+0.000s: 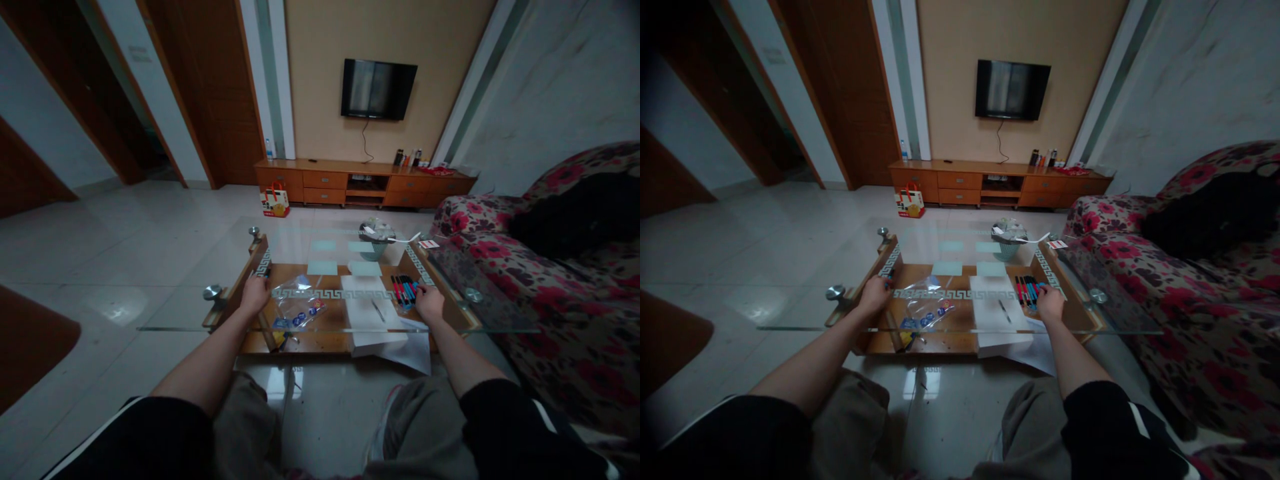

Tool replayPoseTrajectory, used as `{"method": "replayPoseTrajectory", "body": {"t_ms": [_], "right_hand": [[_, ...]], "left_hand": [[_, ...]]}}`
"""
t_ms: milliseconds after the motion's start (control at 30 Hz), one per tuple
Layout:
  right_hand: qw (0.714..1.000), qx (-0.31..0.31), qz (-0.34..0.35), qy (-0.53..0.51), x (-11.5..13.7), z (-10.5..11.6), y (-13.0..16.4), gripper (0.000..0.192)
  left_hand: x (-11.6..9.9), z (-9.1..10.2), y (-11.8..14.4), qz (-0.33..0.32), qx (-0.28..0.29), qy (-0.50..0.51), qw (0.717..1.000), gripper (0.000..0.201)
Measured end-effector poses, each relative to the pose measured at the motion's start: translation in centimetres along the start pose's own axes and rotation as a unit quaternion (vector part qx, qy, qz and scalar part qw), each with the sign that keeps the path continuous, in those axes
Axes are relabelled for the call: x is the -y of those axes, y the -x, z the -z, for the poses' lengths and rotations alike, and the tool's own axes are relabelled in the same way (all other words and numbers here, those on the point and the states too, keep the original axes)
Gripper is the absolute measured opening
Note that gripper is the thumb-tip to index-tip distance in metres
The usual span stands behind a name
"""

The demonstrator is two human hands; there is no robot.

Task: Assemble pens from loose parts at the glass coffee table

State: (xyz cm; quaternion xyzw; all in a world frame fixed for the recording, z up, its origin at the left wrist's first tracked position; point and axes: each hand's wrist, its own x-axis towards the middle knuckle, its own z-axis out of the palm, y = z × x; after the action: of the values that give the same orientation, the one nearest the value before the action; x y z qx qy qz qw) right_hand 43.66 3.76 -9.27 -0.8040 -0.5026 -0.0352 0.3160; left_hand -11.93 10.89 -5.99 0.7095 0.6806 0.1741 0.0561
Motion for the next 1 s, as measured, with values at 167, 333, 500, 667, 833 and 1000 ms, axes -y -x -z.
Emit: {"method": "replayPoseTrajectory", "body": {"t_ms": [167, 333, 500, 667, 833, 1000], "right_hand": [[1.000, 0.002, 0.007, 0.014, 0.3, -0.1, 0.1, 0.033], [1.000, -0.015, 0.015, 0.018, 1.1, 0.5, 0.0, 0.035], [0.994, -0.084, 0.071, -0.019, 5.4, 1.5, 0.5, 0.035], [0.967, 0.019, 0.194, -0.165, 12.0, 1.3, 3.2, 0.030], [0.913, 0.193, 0.204, -0.296, 16.2, -0.3, 6.9, 0.032], [0.865, 0.332, 0.119, -0.358, 17.8, -2.1, 8.9, 0.045]], "left_hand": [[-0.8, 0.4, 0.1, -0.017, -0.029, 0.006, 0.999, 0.031], [-2.6, 0.8, 0.8, -0.057, -0.043, 0.046, 0.996, 0.038], [-4.8, 0.3, 1.6, -0.148, -0.028, 0.097, 0.984, 0.045], [-7.4, 0.4, 2.7, -0.198, 0.018, 0.094, 0.975, 0.041], [-10.4, 1.2, 4.1, -0.270, 0.061, 0.098, 0.956, 0.031], [-12.5, 1.2, 5.0, -0.354, 0.083, 0.063, 0.929, 0.024]]}}
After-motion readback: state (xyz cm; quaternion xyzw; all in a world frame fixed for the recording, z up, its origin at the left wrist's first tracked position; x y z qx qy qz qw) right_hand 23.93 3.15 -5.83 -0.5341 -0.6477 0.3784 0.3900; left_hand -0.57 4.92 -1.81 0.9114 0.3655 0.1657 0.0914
